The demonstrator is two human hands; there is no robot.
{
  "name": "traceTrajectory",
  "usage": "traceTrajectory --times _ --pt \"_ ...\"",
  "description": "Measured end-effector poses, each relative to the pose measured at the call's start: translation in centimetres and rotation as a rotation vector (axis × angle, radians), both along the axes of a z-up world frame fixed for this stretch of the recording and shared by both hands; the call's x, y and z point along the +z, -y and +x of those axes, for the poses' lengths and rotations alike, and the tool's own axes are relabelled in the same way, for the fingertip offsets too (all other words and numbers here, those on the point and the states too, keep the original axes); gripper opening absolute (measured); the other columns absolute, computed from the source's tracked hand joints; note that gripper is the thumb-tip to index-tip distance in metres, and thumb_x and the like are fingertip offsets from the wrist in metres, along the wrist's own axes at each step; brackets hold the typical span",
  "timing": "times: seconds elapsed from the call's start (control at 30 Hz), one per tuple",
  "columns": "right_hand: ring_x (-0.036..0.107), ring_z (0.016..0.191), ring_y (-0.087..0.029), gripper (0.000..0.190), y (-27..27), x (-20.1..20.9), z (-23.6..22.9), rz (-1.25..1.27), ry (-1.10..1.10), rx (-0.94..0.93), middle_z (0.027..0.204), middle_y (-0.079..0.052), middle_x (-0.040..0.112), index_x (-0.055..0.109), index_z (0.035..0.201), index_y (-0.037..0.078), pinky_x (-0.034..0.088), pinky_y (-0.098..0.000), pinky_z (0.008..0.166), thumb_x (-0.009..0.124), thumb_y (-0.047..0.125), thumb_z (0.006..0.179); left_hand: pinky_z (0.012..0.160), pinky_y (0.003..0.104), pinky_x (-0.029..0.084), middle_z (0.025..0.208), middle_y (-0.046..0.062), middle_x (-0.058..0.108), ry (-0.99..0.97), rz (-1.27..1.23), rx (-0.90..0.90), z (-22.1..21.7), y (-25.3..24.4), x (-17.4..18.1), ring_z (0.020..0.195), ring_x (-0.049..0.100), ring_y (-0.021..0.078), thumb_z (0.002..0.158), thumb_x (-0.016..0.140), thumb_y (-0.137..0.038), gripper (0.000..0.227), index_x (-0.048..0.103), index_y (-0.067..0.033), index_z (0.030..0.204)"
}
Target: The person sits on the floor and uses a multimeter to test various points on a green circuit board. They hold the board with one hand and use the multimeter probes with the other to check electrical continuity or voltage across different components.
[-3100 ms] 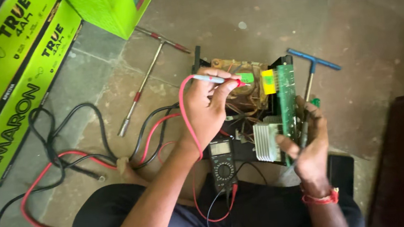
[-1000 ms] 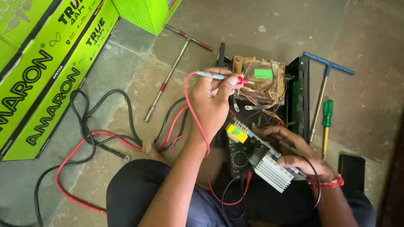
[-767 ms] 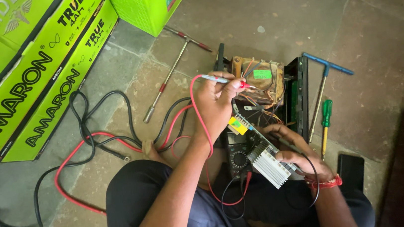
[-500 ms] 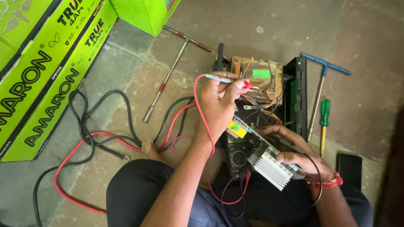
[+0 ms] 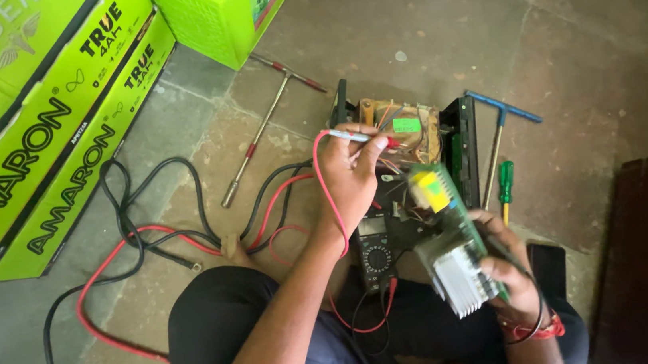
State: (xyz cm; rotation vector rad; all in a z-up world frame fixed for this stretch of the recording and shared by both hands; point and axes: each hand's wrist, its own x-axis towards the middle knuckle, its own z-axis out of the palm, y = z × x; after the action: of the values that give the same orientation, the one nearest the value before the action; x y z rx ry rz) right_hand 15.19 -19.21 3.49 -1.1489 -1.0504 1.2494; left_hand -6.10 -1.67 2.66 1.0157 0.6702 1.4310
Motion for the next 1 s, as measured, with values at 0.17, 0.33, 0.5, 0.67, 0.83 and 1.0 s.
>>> traceTrajectory --times 0.17,0.33,0.5,0.67,0.83,1.0 --pt "0.063 0.101 -0.024 0.075 -3.6 0.5 3.8 0.027 -0.048 -0.083 0.117 -0.017 0.063 0.050 0.141 -0.008 0.054 -0.0310 0.083 0.074 0.028 0.080 0.090 0.028 0.060 0.105 0.017 0.074 0.011 0.009 -0.019 0.5 0.0 -0.3 0.101 0.075 0.0201 0.101 0.063 0.003 0.012 0.056 0.0042 0.111" --pt "0.063 0.100 -0.023 0.068 -10.8 1.4 7.0 -0.084 0.005 0.069 0.115 -0.016 0.063 0.051 0.138 -0.006 0.053 -0.0327 0.083 0.073 0.023 0.081 0.084 0.027 0.061 0.103 0.015 0.074 -0.030 -0.013 0.014 1.2 -1.0 -0.4 0.097 0.075 0.0187 0.099 0.064 0.002 0.014 0.056 0.0036 0.111" --pt "0.062 0.107 -0.021 0.071 -16.3 2.1 7.8 -0.100 0.104 0.267 0.121 -0.014 0.065 0.052 0.135 -0.005 0.052 -0.0318 0.090 0.077 0.026 0.076 0.083 0.025 0.060 0.102 0.014 0.076 -0.114 -0.005 0.063 1.1 -2.0 0.4 0.095 0.076 0.0170 0.100 0.064 0.001 0.011 0.060 0.0035 0.110" --pt "0.061 0.109 -0.022 0.074 -19.6 2.4 9.5 -0.138 0.180 0.380 0.120 -0.015 0.064 0.052 0.136 -0.005 0.051 -0.0332 0.091 0.078 0.027 0.074 0.082 0.025 0.061 0.102 0.015 0.078 -0.167 0.000 0.082 1.6 -3.1 1.0 0.093 0.076 0.0166 0.101 0.066 0.000 0.011 0.061 0.0033 0.110" --pt "0.060 0.115 -0.024 0.074 -21.8 3.1 10.9 -0.134 0.326 0.503 0.123 -0.014 0.064 0.056 0.134 -0.002 0.048 -0.0347 0.096 0.078 0.031 0.072 0.088 0.025 0.061 0.109 0.013 0.075 -0.069 -0.013 0.005 2.0 -3.6 1.1 0.100 0.075 0.0151 0.100 0.063 0.000 0.015 0.059 0.0019 0.114" --pt "0.060 0.120 -0.025 0.070 -23.6 3.5 11.3 -0.126 0.432 0.603 0.124 -0.015 0.065 0.061 0.129 -0.001 0.046 -0.0367 0.102 0.078 0.036 0.072 0.098 0.028 0.058 0.109 0.014 0.076 0.111 -0.159 -0.134 2.7 -3.7 0.5 0.107 0.073 0.0172 0.100 0.062 0.002 0.011 0.058 0.0009 0.110"
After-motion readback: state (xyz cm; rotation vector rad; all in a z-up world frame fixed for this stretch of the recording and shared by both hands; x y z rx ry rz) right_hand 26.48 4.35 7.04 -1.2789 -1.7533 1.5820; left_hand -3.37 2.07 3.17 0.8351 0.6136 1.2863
